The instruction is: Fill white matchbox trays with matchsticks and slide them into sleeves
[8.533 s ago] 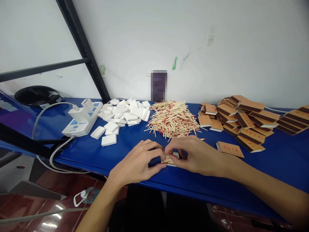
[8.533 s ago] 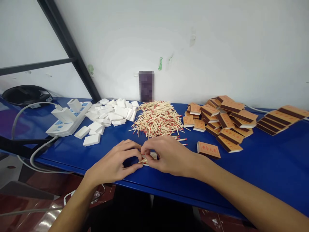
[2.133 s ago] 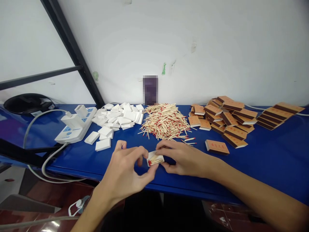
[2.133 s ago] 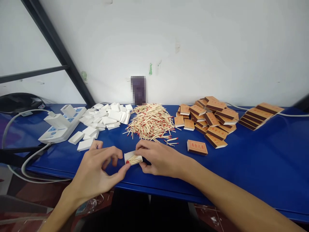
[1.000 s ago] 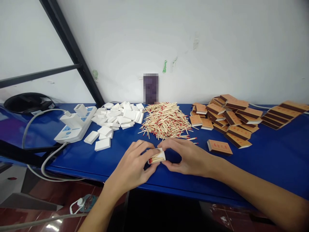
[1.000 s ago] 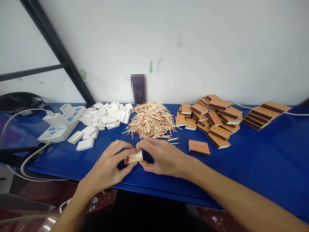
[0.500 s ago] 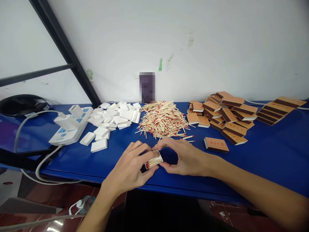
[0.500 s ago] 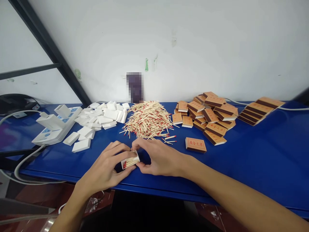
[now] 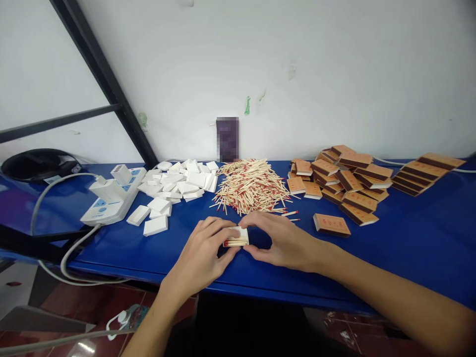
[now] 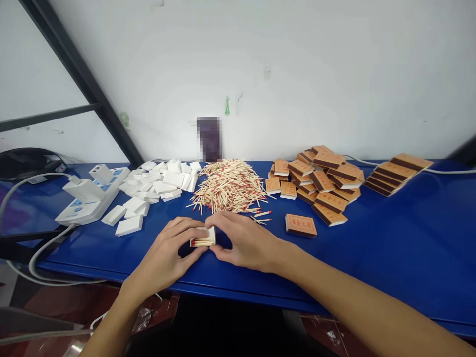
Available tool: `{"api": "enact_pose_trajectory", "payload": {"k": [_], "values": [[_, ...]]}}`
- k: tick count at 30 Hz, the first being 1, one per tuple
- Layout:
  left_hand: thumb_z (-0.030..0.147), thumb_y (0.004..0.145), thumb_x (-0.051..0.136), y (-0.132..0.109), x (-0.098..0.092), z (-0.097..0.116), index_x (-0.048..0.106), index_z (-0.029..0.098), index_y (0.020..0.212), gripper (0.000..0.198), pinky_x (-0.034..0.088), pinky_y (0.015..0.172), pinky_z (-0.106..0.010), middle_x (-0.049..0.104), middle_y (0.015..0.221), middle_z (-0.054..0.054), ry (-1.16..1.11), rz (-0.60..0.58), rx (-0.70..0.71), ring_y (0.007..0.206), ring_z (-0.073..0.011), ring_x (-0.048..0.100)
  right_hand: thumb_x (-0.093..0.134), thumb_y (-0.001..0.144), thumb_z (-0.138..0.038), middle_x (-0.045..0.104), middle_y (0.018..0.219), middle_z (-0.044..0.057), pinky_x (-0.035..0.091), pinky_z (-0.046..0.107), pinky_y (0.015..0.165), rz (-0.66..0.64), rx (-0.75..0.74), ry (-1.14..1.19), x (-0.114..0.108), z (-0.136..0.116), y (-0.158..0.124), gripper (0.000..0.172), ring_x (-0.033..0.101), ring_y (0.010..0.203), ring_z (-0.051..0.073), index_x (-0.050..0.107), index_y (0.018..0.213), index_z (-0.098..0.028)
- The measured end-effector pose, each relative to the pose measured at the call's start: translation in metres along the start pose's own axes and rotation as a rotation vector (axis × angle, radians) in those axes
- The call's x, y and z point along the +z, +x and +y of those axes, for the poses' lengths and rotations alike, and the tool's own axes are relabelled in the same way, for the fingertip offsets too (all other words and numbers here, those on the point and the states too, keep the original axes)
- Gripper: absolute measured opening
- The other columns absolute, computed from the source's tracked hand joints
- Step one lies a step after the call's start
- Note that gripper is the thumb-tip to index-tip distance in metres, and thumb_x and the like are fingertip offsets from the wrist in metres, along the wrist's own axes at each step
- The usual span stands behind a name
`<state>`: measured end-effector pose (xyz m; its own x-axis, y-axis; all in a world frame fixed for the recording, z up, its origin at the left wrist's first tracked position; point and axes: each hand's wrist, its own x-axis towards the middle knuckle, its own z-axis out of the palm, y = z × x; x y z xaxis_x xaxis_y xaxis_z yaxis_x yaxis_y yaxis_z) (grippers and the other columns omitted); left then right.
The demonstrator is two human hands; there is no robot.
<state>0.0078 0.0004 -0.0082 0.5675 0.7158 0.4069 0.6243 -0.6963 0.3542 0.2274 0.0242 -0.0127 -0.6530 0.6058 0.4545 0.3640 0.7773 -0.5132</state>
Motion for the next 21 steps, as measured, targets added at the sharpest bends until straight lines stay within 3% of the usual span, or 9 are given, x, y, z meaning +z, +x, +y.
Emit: {"api": "enact_pose_trajectory", "payload": {"k": [5,7,9,11,15,18,21], "values": [[0.024,0.093,0.062,0.001,-0.002,0.001,0.062,0.022,0.097,0.005,0.04,0.089,-0.037,0.065,0.11,-0.002,-0.019,-0.08,-0.025,0.103,-0.0211,0.054,0.066,0.084,-0.024,0.065,0.107,0.006,0.047,0.036,0.087,-0.041,-0.018,-0.107,-0.013,-0.003,0.002,0.026,0.06,0.099,0.021,0.055,0.108,-0.022],[0.029,0.092,0.065,0.001,-0.002,0.001,0.063,0.023,0.097,0.008,0.039,0.091,-0.038,0.066,0.108,-0.002,-0.016,-0.106,-0.033,0.102,-0.0216,0.054,0.065,0.085,-0.028,0.065,0.108,0.007,0.043,0.04,0.092,0.019,0.013,-0.196,-0.028,-0.001,0.003,0.018,0.058,0.103,0.023,0.057,0.099,-0.022],[0.032,0.09,0.067,0.001,-0.002,0.0,0.063,0.022,0.095,0.011,0.039,0.092,-0.039,0.066,0.107,-0.001,-0.028,-0.127,-0.032,0.102,-0.0215,0.055,0.06,0.087,-0.027,0.064,0.089,0.004,0.044,0.035,0.081,0.09,0.029,-0.243,-0.045,0.004,0.003,0.01,0.058,0.086,0.02,0.054,0.082,-0.021],[0.033,0.088,0.07,0.0,-0.002,0.001,0.062,0.022,0.095,0.015,0.039,0.095,-0.039,0.067,0.107,-0.001,-0.053,-0.145,-0.022,0.103,-0.0214,0.056,0.057,0.088,-0.028,0.059,0.072,0.0,0.04,0.03,0.067,0.14,0.068,-0.296,-0.058,0.01,0.002,0.018,0.053,0.069,0.016,0.049,0.073,-0.021],[0.033,0.086,0.072,-0.001,-0.002,0.002,0.063,0.022,0.098,0.019,0.039,0.099,-0.039,0.069,0.11,-0.002,-0.095,-0.166,0.015,0.107,-0.0218,0.059,0.059,0.085,-0.025,0.062,0.074,0.0,0.034,0.028,0.061,-0.027,0.209,-0.482,-0.063,0.019,0.0,0.01,0.054,0.067,0.016,0.056,0.076,-0.021],[0.034,0.085,0.072,-0.003,-0.002,0.003,0.063,0.023,0.099,0.02,0.038,0.103,-0.042,0.069,0.115,-0.002,-0.095,-0.159,0.016,0.11,-0.0226,0.06,0.059,0.085,-0.024,0.066,0.08,0.003,0.035,0.029,0.062,-0.139,0.2,-0.519,-0.055,0.021,0.0,0.009,0.057,0.072,0.018,0.06,0.077,-0.021],[0.037,0.085,0.071,-0.004,-0.001,0.003,0.064,0.024,0.101,0.021,0.035,0.107,-0.045,0.065,0.123,-0.002,-0.083,-0.14,-0.003,0.114,-0.0233,0.059,0.059,0.085,-0.022,0.065,0.077,0.004,0.036,0.03,0.065,-0.154,0.185,-0.533,-0.046,0.021,0.001,0.012,0.057,0.073,0.019,0.059,0.073,-0.021]]}}
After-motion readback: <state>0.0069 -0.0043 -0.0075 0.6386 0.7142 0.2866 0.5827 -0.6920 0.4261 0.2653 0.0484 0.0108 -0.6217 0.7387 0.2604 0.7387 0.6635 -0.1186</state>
